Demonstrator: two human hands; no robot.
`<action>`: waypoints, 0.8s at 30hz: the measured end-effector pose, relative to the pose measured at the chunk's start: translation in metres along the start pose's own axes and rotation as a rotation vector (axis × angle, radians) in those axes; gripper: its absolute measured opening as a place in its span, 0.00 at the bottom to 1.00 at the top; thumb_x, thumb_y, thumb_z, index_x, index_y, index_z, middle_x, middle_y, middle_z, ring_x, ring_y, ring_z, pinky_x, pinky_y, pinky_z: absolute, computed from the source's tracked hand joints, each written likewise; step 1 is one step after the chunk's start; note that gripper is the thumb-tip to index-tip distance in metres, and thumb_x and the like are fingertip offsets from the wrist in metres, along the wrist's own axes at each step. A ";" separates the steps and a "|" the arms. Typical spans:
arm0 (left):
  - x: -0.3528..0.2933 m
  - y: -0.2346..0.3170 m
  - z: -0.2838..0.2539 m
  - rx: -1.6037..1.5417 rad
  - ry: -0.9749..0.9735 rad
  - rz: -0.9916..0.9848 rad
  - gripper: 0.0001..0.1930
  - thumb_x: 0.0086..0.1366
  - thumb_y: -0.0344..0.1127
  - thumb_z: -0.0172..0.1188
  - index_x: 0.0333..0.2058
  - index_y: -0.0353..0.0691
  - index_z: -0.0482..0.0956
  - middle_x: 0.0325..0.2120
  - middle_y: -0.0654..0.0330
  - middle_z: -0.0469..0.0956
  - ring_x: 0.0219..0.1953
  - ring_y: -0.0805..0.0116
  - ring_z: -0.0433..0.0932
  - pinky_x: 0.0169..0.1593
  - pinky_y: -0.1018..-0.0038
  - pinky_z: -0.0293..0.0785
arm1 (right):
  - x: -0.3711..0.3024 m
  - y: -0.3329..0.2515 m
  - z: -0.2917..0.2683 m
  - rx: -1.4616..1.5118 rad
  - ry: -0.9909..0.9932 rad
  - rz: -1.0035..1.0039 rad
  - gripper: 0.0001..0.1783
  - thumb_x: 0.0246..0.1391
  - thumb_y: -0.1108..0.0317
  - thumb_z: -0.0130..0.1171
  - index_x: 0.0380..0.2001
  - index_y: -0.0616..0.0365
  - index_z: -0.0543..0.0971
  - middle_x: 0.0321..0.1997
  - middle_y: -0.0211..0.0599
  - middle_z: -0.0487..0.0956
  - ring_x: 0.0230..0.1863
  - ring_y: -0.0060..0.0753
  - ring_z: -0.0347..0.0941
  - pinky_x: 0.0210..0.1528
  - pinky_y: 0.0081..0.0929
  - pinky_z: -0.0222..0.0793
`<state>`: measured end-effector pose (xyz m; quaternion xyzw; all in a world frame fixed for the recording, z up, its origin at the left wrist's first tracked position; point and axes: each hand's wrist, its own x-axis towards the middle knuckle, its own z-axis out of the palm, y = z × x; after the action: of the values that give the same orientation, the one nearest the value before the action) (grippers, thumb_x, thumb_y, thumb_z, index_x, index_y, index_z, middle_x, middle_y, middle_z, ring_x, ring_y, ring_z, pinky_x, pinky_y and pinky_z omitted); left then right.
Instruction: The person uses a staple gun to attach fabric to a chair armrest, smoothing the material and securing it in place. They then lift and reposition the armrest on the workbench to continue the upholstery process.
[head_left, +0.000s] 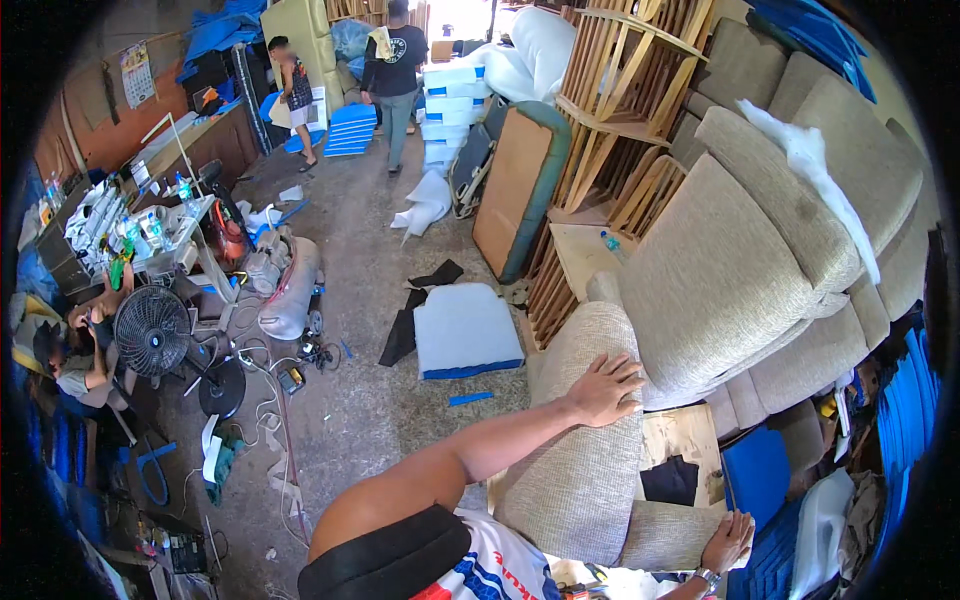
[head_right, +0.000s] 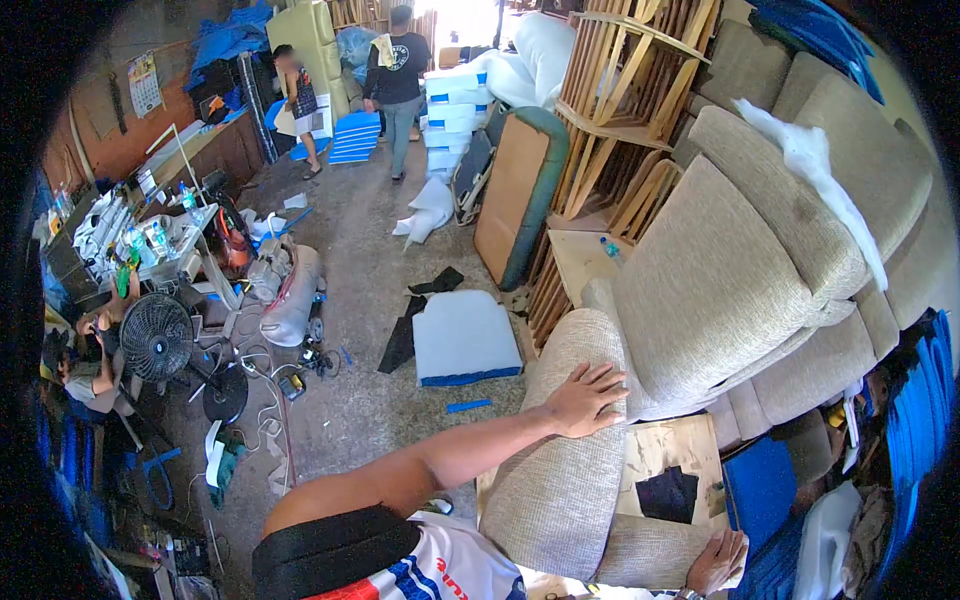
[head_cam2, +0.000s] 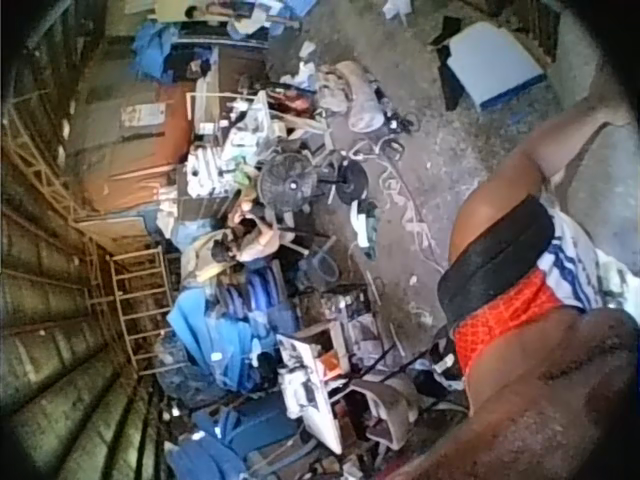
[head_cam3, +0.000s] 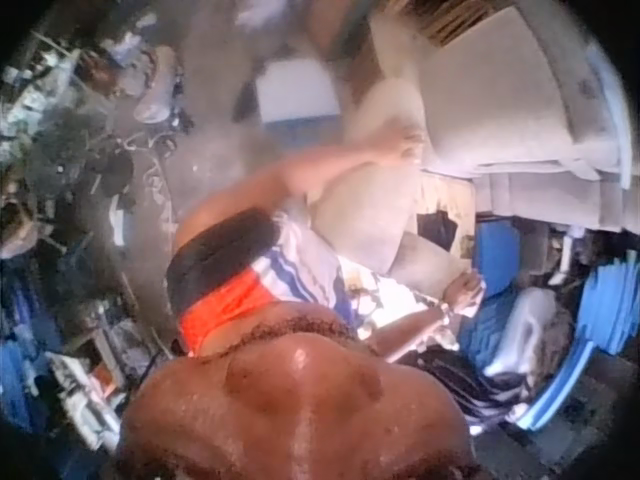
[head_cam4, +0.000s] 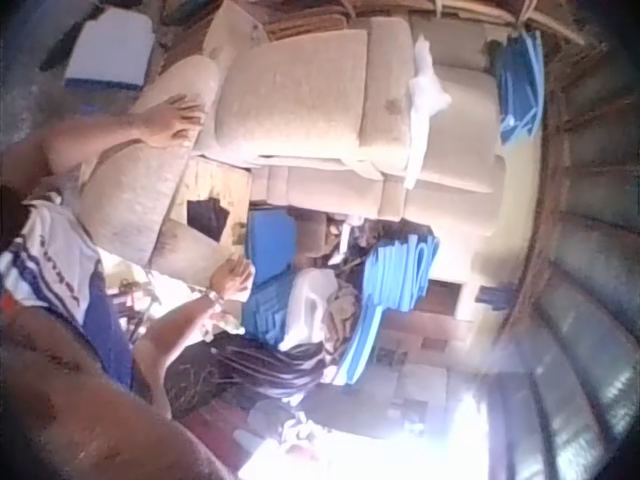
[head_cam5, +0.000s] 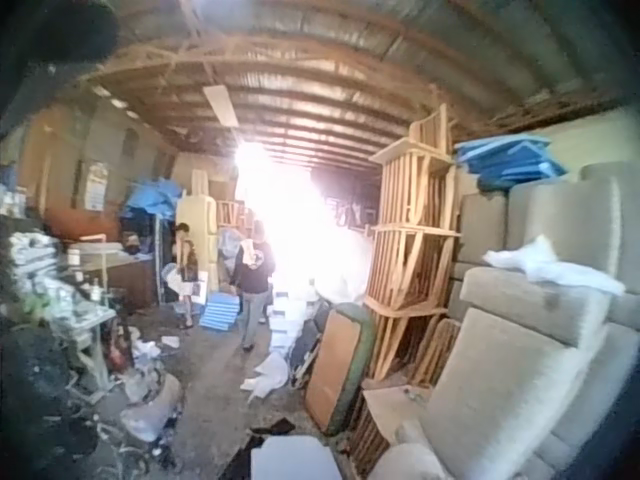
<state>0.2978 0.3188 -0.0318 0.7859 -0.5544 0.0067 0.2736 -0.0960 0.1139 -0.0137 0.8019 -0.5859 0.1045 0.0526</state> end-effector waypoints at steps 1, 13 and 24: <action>0.000 0.000 0.001 -0.001 0.005 0.001 0.29 0.72 0.57 0.44 0.65 0.49 0.65 0.69 0.58 0.55 0.74 0.56 0.44 0.74 0.50 0.37 | 0.001 0.001 0.001 -0.002 0.002 -0.003 0.29 0.66 0.42 0.41 0.61 0.44 0.75 0.72 0.29 0.66 0.75 0.42 0.52 0.72 0.59 0.39; -0.001 0.000 0.002 -0.021 0.059 0.015 0.27 0.71 0.56 0.48 0.63 0.48 0.68 0.68 0.59 0.57 0.73 0.55 0.46 0.74 0.49 0.40 | 0.000 0.005 0.003 0.004 -0.004 -0.017 0.26 0.65 0.48 0.44 0.61 0.44 0.75 0.73 0.27 0.64 0.75 0.41 0.51 0.73 0.59 0.37; 0.004 0.029 -0.026 0.095 -0.166 -0.045 0.21 0.69 0.50 0.50 0.55 0.50 0.77 0.66 0.58 0.61 0.73 0.52 0.46 0.71 0.37 0.38 | -0.001 -0.010 -0.005 -0.042 -0.032 -0.038 0.24 0.66 0.47 0.42 0.60 0.35 0.76 0.74 0.27 0.62 0.76 0.46 0.49 0.72 0.64 0.38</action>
<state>0.2817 0.3200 0.0043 0.8080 -0.5565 -0.0384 0.1894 -0.0877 0.1186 -0.0085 0.8132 -0.5734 0.0783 0.0622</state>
